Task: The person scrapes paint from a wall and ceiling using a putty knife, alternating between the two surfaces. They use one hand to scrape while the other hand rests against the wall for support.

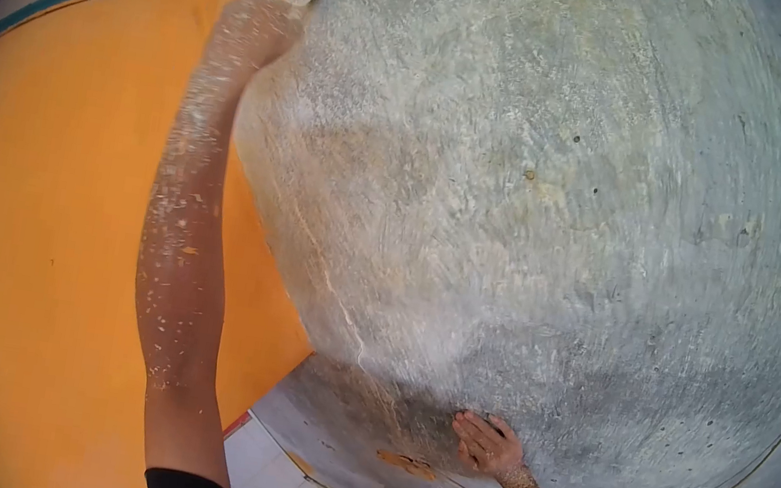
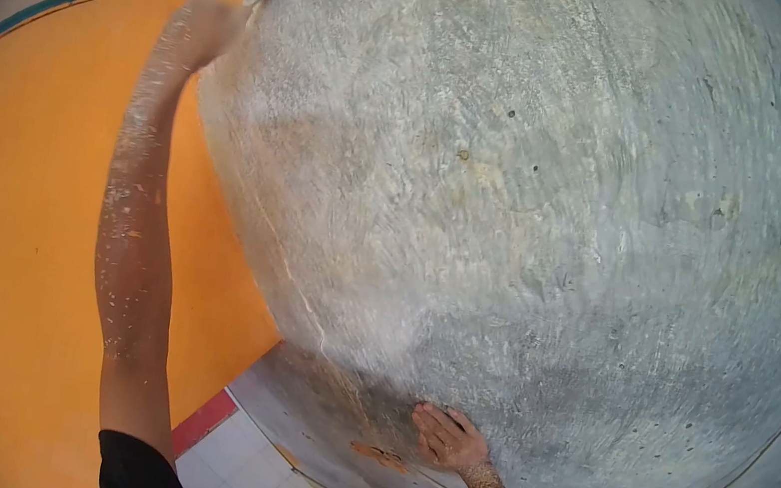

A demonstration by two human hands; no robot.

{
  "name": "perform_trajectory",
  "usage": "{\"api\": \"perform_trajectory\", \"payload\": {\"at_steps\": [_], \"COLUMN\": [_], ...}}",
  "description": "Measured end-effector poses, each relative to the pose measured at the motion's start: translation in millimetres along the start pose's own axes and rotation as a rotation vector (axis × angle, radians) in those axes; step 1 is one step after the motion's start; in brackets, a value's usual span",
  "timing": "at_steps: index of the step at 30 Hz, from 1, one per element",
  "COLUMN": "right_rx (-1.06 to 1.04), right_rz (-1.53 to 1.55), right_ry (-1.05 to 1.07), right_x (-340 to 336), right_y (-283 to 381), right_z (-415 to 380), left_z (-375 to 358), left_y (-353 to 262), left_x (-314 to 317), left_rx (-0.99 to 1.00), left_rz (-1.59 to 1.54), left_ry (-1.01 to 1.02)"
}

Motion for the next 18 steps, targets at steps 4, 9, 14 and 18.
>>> {"api": "perform_trajectory", "payload": {"at_steps": [4, 9, 14, 18], "right_rx": [-0.002, 0.000, -0.008, -0.023], "right_rz": [0.027, 0.063, 0.033, 0.030], "right_ry": [0.028, 0.012, -0.024, -0.020], "right_x": [0.7, -1.0, -3.7, -4.6], "right_y": [1.3, 8.1, 5.1, 0.5], "right_z": [-2.5, -7.7, -0.7, -2.8], "left_z": [11.8, 24.8, 34.9, 45.0], "left_y": [2.5, 37.8, 70.3, 73.0], "left_x": [-6.4, 19.7, 72.6, 63.8], "left_rx": [-0.015, -0.196, -0.210, -0.128], "left_rz": [-0.061, -0.092, 0.008, 0.053], "left_ry": [0.042, 0.204, -0.022, -0.077]}}
Point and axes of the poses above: each hand's wrist, its own z-axis towards the middle knuckle, its own x-axis out of the palm, y = z × x, the point moved 8 cm from there along z, towards the middle knuckle, and after that the axes turned 14 degrees about z, right-handed, at the moved point
